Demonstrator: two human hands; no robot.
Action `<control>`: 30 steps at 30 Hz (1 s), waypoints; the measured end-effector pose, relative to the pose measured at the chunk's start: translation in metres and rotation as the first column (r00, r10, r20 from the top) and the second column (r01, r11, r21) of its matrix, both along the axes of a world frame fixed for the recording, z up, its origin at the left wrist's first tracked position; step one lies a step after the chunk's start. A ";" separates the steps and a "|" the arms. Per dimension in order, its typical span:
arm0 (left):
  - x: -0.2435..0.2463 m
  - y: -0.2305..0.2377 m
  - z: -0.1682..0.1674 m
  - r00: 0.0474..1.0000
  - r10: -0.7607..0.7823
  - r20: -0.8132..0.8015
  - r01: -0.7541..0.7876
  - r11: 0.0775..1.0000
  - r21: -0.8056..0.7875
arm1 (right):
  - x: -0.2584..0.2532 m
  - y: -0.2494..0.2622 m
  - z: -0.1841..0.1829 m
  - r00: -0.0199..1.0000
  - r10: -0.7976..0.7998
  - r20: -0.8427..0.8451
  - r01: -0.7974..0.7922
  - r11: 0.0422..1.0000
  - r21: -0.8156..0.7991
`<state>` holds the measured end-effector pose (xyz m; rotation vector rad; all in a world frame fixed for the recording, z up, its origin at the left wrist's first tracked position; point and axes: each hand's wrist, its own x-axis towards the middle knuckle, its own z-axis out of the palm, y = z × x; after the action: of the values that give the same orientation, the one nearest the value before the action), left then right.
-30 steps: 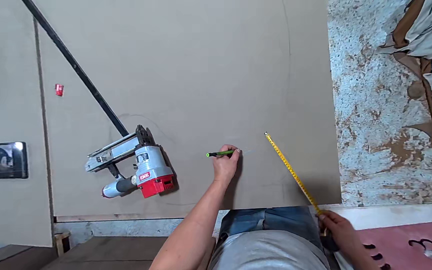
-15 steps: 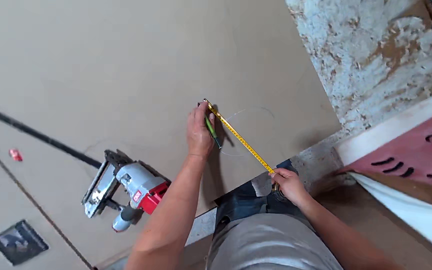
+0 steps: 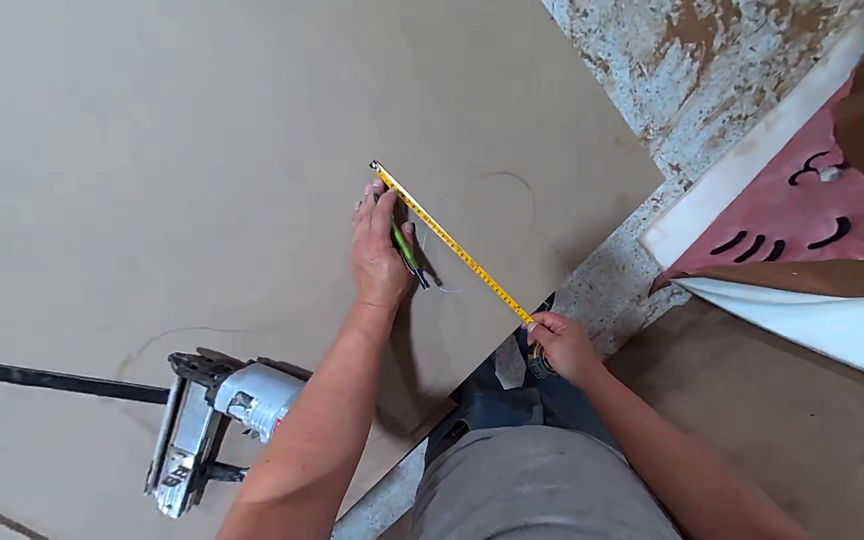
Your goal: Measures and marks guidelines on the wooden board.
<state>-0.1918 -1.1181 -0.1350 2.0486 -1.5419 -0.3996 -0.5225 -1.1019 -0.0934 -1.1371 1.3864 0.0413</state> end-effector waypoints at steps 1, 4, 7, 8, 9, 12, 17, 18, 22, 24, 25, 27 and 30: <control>0.002 -0.002 0.003 0.999 0.024 -0.040 -0.025 1.000 -0.018 | 0.002 0.000 0.000 1.000 -0.003 -0.003 0.003 1.000 -0.006; 0.013 -0.004 0.015 0.968 0.125 -0.218 -0.140 0.989 -0.056 | 0.004 0.003 0.000 1.000 -0.009 -0.018 0.010 1.000 0.014; 0.031 -0.013 0.019 0.895 0.234 -0.379 -0.303 0.944 -0.131 | 0.003 0.002 0.002 0.998 0.043 -0.050 -0.042 0.999 0.021; 0.037 -0.019 0.022 0.843 0.310 -0.441 -0.385 0.918 -0.091 | 0.004 0.002 0.003 0.997 0.062 -0.054 -0.061 0.998 0.016; 0.044 -0.025 0.026 0.797 0.375 -0.474 -0.440 0.898 -0.029 | 0.005 0.002 0.002 0.995 0.078 -0.059 -0.078 0.997 0.010; 0.060 -0.040 0.029 0.715 0.431 -0.551 -0.475 0.877 0.071 | 0.009 0.007 0.003 0.994 0.073 -0.080 -0.074 0.997 -0.011; 0.063 -0.055 0.027 0.698 0.444 -0.562 -0.448 0.883 0.141 | 0.008 0.012 0.000 0.997 0.032 -0.073 -0.033 0.999 -0.006; 0.063 -0.056 0.028 0.712 0.451 -0.539 -0.436 0.885 0.163 | 0.008 0.011 0.000 0.996 0.037 -0.076 -0.037 0.999 -0.002; 0.061 -0.062 0.033 0.778 0.468 -0.420 -0.401 0.884 0.241 | 0.010 0.010 0.001 0.995 0.036 -0.096 -0.036 0.999 0.005; 0.059 -0.067 0.039 0.803 0.476 -0.358 -0.389 0.874 0.290 | 0.010 0.009 0.003 0.995 0.036 -0.098 -0.036 0.999 0.010; 0.058 -0.069 0.041 0.817 0.479 -0.321 -0.383 0.867 0.320 | 0.010 0.010 0.003 0.995 0.037 -0.097 -0.037 0.999 0.010; 0.059 -0.074 0.046 0.843 0.473 -0.256 -0.365 0.852 0.375 | 0.011 0.010 0.003 0.995 0.030 -0.098 -0.028 0.999 0.014; 0.063 -0.075 0.050 0.870 0.449 -0.203 -0.336 0.842 0.423 | 0.011 0.012 0.002 0.994 0.031 -0.107 -0.029 0.999 0.016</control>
<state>-0.1286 -1.1932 -0.0853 2.3938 -0.8730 -0.8453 -0.5111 -1.0903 -0.0911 -1.1574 1.4617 0.1357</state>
